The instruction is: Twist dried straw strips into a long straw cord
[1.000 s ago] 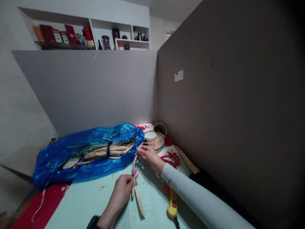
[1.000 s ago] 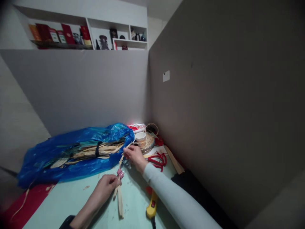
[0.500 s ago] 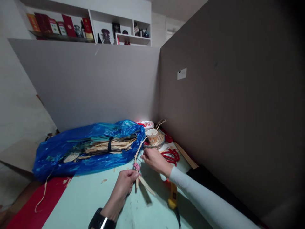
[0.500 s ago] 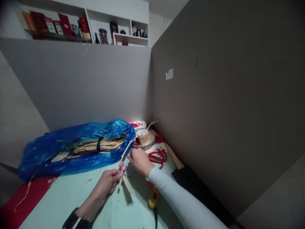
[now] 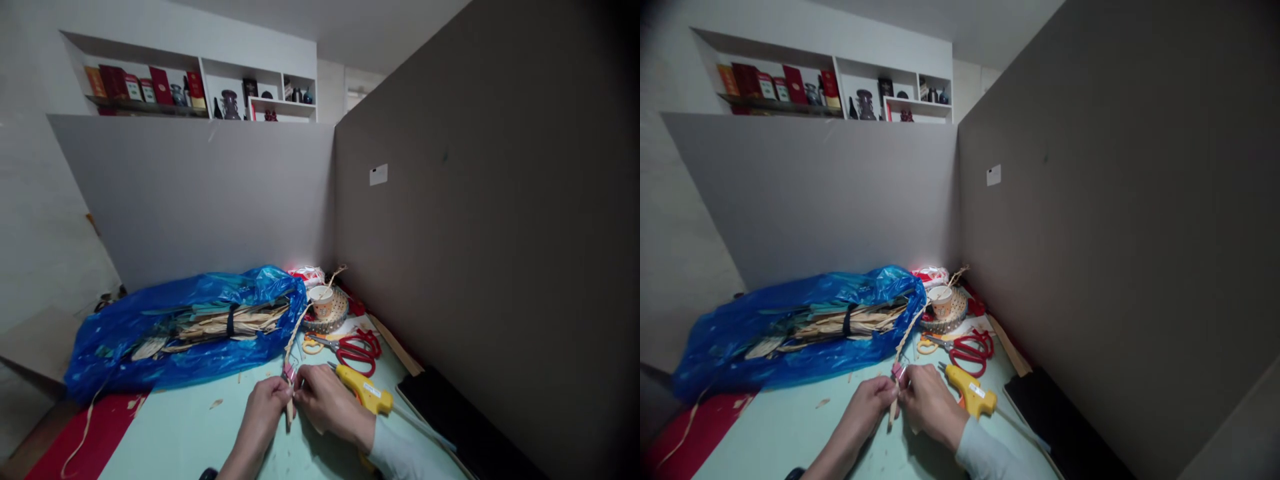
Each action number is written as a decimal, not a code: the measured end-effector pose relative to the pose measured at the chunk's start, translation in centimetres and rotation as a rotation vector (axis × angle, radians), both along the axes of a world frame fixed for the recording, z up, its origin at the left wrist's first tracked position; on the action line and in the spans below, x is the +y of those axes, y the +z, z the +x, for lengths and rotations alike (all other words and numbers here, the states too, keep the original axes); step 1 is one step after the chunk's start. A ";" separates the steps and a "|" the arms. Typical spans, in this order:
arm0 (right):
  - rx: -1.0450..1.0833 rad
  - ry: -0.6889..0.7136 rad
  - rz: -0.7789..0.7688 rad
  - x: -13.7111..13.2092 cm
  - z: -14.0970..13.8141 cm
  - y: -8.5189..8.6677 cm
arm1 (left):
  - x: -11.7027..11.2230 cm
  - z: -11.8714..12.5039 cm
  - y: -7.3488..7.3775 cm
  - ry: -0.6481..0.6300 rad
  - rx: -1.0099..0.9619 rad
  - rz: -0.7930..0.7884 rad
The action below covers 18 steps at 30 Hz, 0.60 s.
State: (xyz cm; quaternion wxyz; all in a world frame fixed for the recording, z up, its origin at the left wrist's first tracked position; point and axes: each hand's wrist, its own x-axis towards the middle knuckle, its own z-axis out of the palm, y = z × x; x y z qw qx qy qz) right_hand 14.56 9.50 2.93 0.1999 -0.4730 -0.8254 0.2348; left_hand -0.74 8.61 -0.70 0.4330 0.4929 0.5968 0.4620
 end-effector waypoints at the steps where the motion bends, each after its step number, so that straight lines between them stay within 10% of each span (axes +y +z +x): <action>1: -0.006 -0.002 -0.001 -0.1 0.0 -0.1 | 0.1 -0.1 0.0 0.007 0.019 0.004; 18: -0.127 0.046 0.074 -1.9 -0.6 0.0 | -0.4 -0.9 1.6 -0.082 -0.101 -0.253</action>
